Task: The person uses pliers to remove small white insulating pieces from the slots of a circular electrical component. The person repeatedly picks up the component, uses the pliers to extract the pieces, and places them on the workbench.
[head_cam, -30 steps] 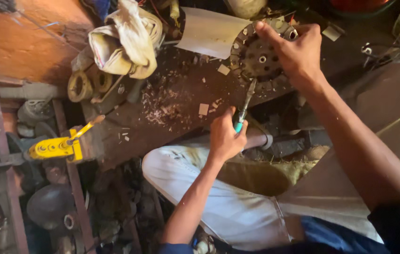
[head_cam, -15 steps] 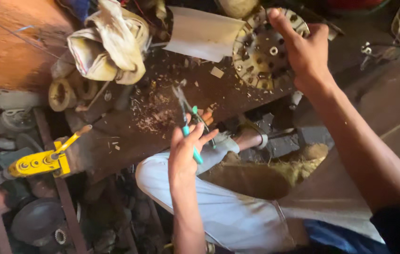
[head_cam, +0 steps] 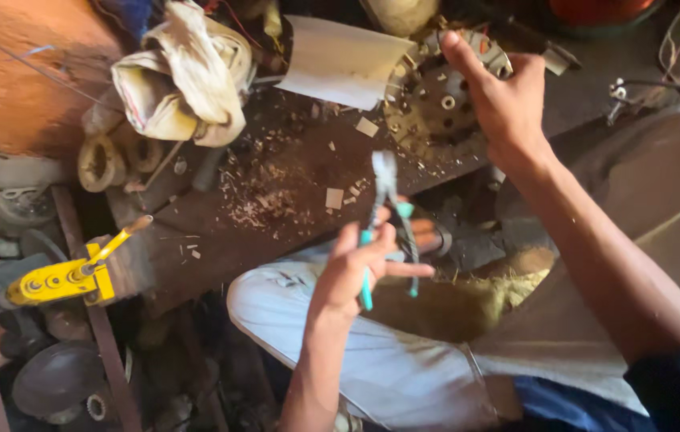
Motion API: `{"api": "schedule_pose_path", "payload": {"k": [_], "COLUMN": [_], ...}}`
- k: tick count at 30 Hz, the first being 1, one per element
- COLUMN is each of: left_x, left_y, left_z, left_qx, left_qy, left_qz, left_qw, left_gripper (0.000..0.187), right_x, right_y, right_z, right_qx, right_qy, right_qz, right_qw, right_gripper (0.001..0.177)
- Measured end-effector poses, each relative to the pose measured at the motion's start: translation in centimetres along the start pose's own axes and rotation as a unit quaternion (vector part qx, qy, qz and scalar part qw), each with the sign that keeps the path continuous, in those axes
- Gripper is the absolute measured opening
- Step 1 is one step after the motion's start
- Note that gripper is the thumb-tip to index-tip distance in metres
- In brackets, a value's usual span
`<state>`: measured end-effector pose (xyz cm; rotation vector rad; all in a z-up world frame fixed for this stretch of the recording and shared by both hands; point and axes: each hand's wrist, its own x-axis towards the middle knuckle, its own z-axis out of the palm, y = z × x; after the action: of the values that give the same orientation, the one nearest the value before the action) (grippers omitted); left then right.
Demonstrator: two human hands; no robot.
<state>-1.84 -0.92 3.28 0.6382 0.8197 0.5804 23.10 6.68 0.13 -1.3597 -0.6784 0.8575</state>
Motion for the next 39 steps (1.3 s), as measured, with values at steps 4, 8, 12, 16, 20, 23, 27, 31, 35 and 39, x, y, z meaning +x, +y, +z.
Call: {"api": "schedule_pose_path", "payload": {"k": [4, 8, 12, 16, 20, 23, 27, 31, 35, 39], "left_x": [0.6, 2.0, 2.0, 2.6, 3.2, 3.3, 4.0, 4.6, 5.9, 5.1], "left_y": [-1.0, -2.0, -2.7, -1.4, -1.1, -2.8, -6.8, -8.9, -8.2, -3.7], "left_z": [2.3, 2.0, 1.1, 2.0, 2.0, 1.5, 1.9, 1.7, 0.4, -1.6], "left_qx": [-0.019, -0.068, -0.115, -0.085, -0.057, 0.056, 0.067, 0.166, 0.463, 0.699], "left_qy": [-0.079, -0.099, -0.164, -0.138, -0.081, -0.093, -0.088, 0.023, 0.133, 0.19], "left_qz": [-0.062, -0.049, 0.008, -0.053, -0.106, -0.05, 0.053, 0.067, 0.289, 0.301], "left_qw": [0.995, 0.992, 0.98, 0.985, 0.989, 0.993, 0.992, 0.984, 0.827, 0.62], "left_gripper": [0.058, 0.056, 0.058, 0.056, 0.049, 0.045, 0.036, 0.03, 0.034, 0.069], "right_x": [-0.1, -0.2, 0.1, 0.4, -0.3, -0.7, -0.4, -0.6, -0.6, 0.0], "right_y": [-0.6, -0.7, 0.2, 0.8, -0.3, -0.7, -0.4, -0.6, 0.5, 2.1], "right_z": [0.1, -0.1, -0.4, -0.8, -1.4, -1.3, -1.2, -0.9, -0.1, 0.8], "right_qx": [0.035, 0.019, -0.002, -0.094, -0.208, -0.206, -0.242, -0.178, -0.121, -0.158], "right_qy": [-0.026, -0.01, -0.033, 0.013, -0.094, -0.106, -0.07, -0.142, -0.086, 0.073], "right_qz": [-0.02, 0.027, -0.062, -0.138, -0.065, -0.115, -0.126, -0.164, -0.041, -0.149], "right_qw": [0.999, 0.999, 0.998, 0.986, 0.972, 0.966, 0.96, 0.96, 0.988, 0.973], "right_gripper": [0.034, 0.035, 0.039, 0.052, 0.052, 0.052, 0.053, 0.056, 0.057, 0.074]}}
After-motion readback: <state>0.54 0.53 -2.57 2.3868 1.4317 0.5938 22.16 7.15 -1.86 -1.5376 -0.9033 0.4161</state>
